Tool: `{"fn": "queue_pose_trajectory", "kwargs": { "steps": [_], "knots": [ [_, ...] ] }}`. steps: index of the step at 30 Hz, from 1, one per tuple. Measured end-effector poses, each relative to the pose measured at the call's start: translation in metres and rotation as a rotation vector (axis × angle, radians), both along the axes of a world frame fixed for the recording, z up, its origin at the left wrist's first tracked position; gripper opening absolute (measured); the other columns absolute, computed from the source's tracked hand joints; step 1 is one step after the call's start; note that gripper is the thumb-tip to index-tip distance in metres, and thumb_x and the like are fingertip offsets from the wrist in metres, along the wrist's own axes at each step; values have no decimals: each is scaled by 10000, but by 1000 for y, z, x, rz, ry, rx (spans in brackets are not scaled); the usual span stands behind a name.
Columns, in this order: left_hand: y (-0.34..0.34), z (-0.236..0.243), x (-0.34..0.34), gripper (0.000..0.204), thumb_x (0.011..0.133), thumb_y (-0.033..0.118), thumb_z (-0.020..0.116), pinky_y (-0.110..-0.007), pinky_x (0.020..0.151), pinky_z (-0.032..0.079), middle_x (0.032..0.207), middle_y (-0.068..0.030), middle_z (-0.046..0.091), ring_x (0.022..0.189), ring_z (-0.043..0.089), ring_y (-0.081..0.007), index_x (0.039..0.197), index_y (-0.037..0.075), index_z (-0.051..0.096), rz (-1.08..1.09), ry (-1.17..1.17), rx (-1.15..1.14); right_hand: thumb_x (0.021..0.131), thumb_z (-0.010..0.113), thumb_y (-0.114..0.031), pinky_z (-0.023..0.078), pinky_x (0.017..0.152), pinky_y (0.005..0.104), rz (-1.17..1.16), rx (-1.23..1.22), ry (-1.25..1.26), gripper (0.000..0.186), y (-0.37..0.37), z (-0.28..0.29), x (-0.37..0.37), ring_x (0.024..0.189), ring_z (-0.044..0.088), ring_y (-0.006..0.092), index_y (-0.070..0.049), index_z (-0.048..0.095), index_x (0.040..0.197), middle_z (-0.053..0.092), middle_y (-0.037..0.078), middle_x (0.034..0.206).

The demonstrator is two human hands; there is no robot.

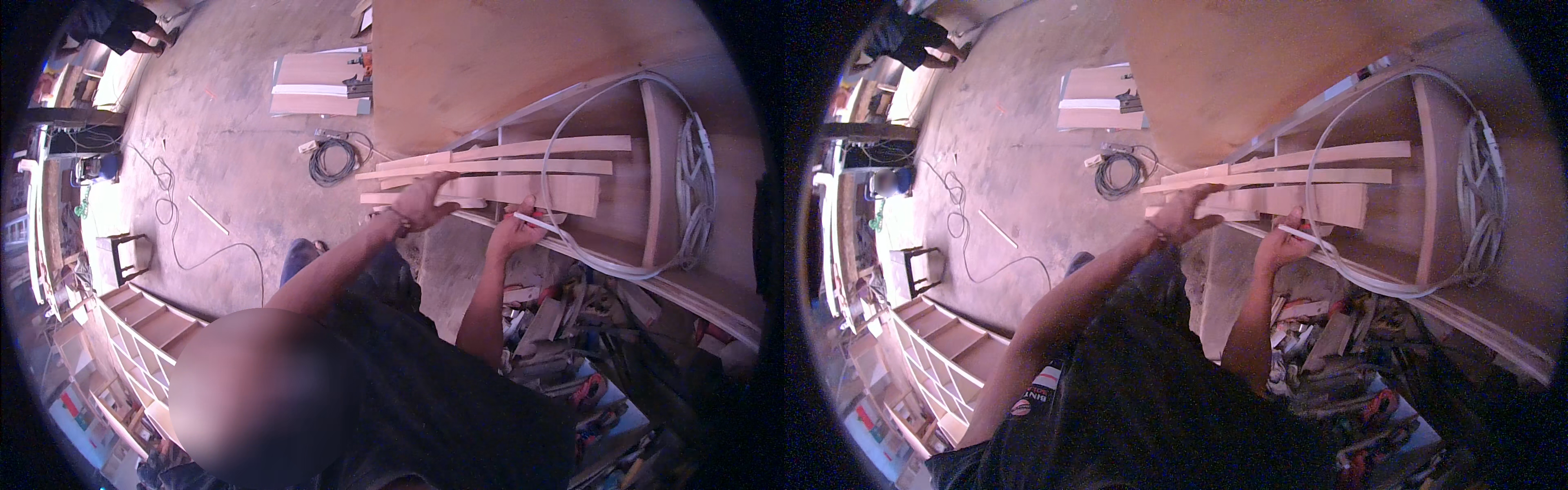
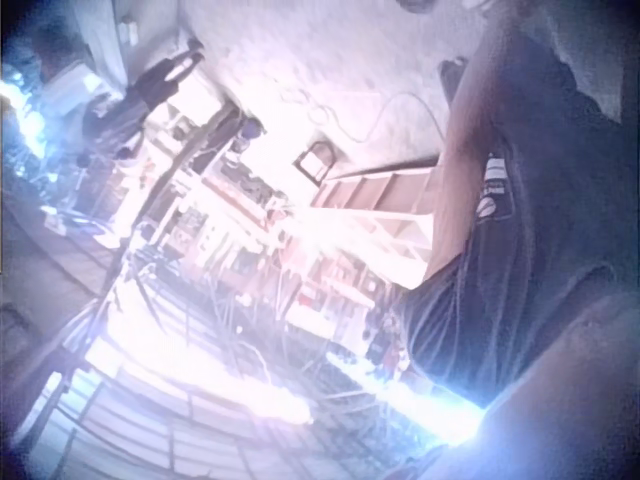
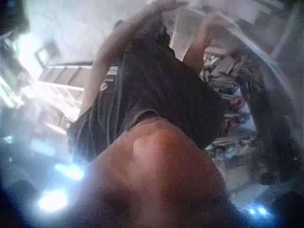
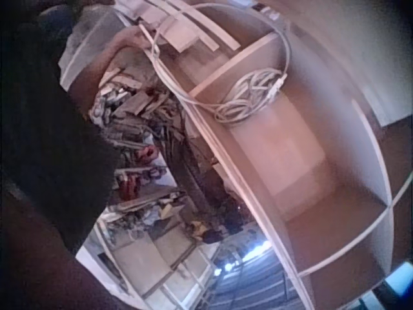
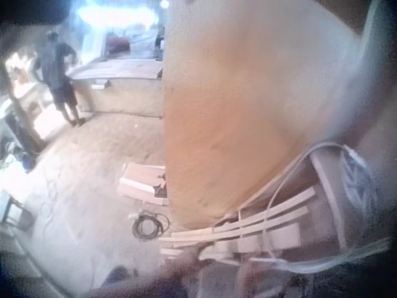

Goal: The person sands the edge of a curved wooden shelf unit with a power sander, applies a thin strip of wood to the edge, and trims the excess wood strip using a utility knife.

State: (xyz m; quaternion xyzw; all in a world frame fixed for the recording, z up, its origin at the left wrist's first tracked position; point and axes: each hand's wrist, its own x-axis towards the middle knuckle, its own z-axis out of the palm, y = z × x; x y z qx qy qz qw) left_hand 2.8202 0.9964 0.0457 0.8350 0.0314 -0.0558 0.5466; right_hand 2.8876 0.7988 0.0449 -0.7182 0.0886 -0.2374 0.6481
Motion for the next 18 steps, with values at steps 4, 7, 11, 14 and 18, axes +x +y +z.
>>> {"fn": "queue_pose_trajectory", "kwargs": {
  "steps": [4,7,11,14,18],
  "knots": [
    [-62,9,51,757,870,216,782,-464,1185,395,1534,-242,475,1403,477,-414,1517,42,428,-58,-189,-32,1012,683,-139,391,472,256,17,56,-36,226,-3,1,7,555,535,105,-14,549,881,573,28,663],
    [-80,9,78,916,774,119,821,-470,1203,376,1554,-246,437,1450,416,-431,1548,25,341,4,-292,31,933,770,-84,396,405,268,74,156,16,180,6,18,2,507,535,103,-22,621,854,618,48,714],
    [-85,14,101,909,733,107,832,-497,1147,421,1469,-257,492,1374,477,-452,1504,25,358,-174,-394,72,900,799,-78,409,367,253,-16,216,-17,176,-4,10,14,494,528,90,-35,632,863,632,34,746],
    [-98,32,109,835,753,147,821,-522,1073,463,1419,-283,514,1314,513,-485,1451,25,377,-201,-194,70,888,811,-87,413,360,247,-21,148,-54,176,-17,4,16,491,527,88,-33,643,892,638,29,759],
    [-90,17,112,771,791,211,808,-546,1000,493,1323,-321,573,1214,569,-521,1405,14,385,-127,-226,86,883,816,-96,399,353,252,50,260,41,203,-5,9,4,499,517,84,-38,638,962,622,20,757]
  ]
}}
